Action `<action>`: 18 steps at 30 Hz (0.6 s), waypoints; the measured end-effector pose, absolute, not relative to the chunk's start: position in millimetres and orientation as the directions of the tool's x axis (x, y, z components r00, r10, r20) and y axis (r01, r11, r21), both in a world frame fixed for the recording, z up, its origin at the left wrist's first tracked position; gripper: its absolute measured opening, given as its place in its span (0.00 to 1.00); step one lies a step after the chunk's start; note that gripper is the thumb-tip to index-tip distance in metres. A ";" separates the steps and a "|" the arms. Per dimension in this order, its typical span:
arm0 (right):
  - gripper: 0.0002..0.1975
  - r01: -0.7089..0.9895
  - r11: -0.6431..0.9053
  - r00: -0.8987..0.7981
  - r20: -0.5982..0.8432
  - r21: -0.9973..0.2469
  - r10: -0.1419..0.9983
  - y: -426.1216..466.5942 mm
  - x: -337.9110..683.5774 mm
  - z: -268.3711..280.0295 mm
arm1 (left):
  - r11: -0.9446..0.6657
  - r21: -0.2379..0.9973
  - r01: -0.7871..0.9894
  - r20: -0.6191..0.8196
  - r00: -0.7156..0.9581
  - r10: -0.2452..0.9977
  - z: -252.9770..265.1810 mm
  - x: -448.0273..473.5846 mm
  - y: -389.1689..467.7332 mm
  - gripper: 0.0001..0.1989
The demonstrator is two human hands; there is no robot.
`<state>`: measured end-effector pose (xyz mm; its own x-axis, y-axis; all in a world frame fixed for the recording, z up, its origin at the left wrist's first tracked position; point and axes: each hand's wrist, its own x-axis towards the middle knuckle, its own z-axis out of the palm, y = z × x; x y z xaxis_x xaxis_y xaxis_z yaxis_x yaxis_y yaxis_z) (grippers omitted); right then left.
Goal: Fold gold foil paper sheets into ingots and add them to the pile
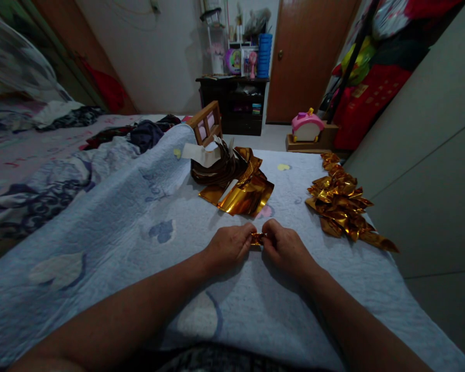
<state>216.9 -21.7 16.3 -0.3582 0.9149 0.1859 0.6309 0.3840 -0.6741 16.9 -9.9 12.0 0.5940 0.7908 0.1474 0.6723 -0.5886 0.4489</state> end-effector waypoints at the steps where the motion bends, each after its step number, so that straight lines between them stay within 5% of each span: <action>1: 0.04 0.629 0.380 -0.359 0.180 -0.678 0.916 -21.6 217.2 16.5 | -0.579 0.466 0.669 0.145 0.587 0.796 12.6 16.8 -9.8 0.08; 10: 0.05 0.435 0.265 -0.330 0.121 -0.861 0.936 -14.2 226.7 19.3 | -0.561 0.724 0.401 0.241 0.615 0.751 20.3 4.1 -3.5 0.13; 15: 0.09 0.180 -0.011 -0.412 -0.086 -0.984 0.907 -13.2 228.9 21.2 | -0.409 0.887 0.213 0.164 0.683 0.712 32.3 -1.5 -1.3 0.13; 18: 0.11 0.093 -0.207 -0.466 -0.226 -0.974 0.855 -14.3 230.5 23.5 | -0.181 0.975 0.129 0.037 0.708 0.705 31.3 -4.2 1.5 0.13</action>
